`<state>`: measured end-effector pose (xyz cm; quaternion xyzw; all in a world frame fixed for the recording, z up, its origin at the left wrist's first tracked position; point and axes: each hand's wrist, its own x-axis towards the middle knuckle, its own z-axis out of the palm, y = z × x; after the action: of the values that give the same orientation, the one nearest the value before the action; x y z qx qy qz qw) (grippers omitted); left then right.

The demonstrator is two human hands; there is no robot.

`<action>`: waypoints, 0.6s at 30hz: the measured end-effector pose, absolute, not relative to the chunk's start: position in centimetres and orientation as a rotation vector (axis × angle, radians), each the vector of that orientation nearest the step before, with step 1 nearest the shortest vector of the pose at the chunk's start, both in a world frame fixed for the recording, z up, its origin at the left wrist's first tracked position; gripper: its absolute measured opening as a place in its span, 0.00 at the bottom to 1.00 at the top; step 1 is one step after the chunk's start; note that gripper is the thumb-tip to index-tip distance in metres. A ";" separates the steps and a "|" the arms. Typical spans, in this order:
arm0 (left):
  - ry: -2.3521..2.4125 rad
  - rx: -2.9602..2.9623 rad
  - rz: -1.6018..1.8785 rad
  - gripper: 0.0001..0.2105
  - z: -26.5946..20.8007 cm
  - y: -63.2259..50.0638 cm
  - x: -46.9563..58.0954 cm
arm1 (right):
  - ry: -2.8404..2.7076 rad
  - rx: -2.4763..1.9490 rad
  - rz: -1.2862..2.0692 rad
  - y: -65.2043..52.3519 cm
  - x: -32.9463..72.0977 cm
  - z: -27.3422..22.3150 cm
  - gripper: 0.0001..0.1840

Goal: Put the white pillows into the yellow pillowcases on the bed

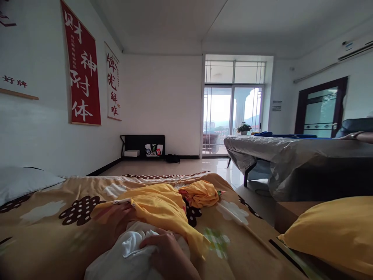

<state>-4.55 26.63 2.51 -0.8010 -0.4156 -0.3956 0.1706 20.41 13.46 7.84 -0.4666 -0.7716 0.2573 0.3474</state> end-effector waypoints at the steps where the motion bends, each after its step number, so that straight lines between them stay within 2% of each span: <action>1: -1.186 -2.270 -1.080 0.19 1.9 26.9 -4.1 | -2.027 -1.207 0.659 13.4 20.1 7.7 0.32; 5: -1.367 -2.092 -0.987 0.17 0.0 27.6 -2.8 | -2.180 -1.173 0.647 14.0 18.9 5.8 0.32; 8: -1.440 -1.948 -0.978 0.13 -0.2 27.3 -3.6 | -2.269 -1.121 0.635 14.6 18.2 4.5 0.31; 11: -1.470 -1.909 -1.015 0.14 0.1 27.4 -5.5 | -2.232 -1.100 0.635 14.6 17.6 4.0 0.28; 15: -1.392 -2.086 -1.280 0.16 0.8 28.2 -7.4 | -2.011 -1.035 0.802 14.7 17.4 3.7 0.21; 18: -1.462 -2.164 -1.504 0.16 2.2 28.0 -7.1 | -1.637 -1.110 0.781 15.4 18.2 3.5 0.19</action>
<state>-7.15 27.97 2.20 -0.7165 -0.4842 -0.4981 0.0638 18.24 15.42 3.47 -0.4560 -0.6728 0.3208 0.4862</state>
